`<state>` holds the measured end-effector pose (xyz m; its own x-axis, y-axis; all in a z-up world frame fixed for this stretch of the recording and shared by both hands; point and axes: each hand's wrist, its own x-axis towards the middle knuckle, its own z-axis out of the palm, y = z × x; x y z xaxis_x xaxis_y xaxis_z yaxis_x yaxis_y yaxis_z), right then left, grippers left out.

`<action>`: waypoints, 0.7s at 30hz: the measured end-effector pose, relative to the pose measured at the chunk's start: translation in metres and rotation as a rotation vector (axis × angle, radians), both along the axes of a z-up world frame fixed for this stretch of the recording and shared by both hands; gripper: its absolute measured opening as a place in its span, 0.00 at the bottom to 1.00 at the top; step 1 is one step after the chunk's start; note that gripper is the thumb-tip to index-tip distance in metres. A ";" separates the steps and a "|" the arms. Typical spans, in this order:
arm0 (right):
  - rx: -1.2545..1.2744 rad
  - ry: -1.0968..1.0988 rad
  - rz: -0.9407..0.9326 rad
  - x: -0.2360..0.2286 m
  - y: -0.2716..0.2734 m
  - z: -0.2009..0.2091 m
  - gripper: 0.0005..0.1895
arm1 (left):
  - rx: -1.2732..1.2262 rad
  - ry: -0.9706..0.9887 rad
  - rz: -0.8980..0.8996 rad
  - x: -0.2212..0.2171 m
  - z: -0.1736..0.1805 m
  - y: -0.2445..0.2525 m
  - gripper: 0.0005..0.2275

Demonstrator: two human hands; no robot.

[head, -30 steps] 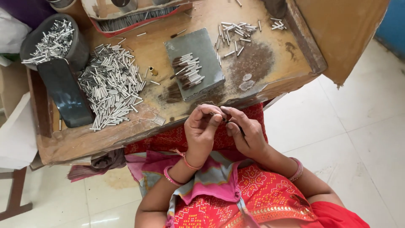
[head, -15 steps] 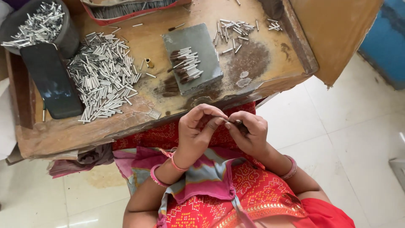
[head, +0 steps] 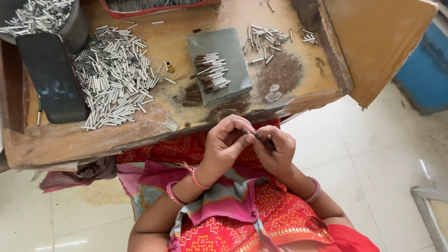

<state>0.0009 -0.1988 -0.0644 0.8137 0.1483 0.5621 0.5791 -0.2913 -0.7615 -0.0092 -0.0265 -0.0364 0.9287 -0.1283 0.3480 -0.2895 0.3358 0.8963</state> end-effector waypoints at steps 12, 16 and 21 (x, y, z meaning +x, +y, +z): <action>0.031 0.126 0.102 -0.002 -0.003 -0.005 0.05 | -0.110 0.168 -0.020 0.001 -0.006 0.010 0.02; 0.034 0.112 0.102 -0.003 -0.004 -0.003 0.05 | -0.070 0.183 -0.023 0.001 -0.014 0.006 0.02; 0.060 0.157 0.129 0.001 -0.008 -0.010 0.00 | -0.111 0.221 -0.058 0.003 -0.025 0.001 0.02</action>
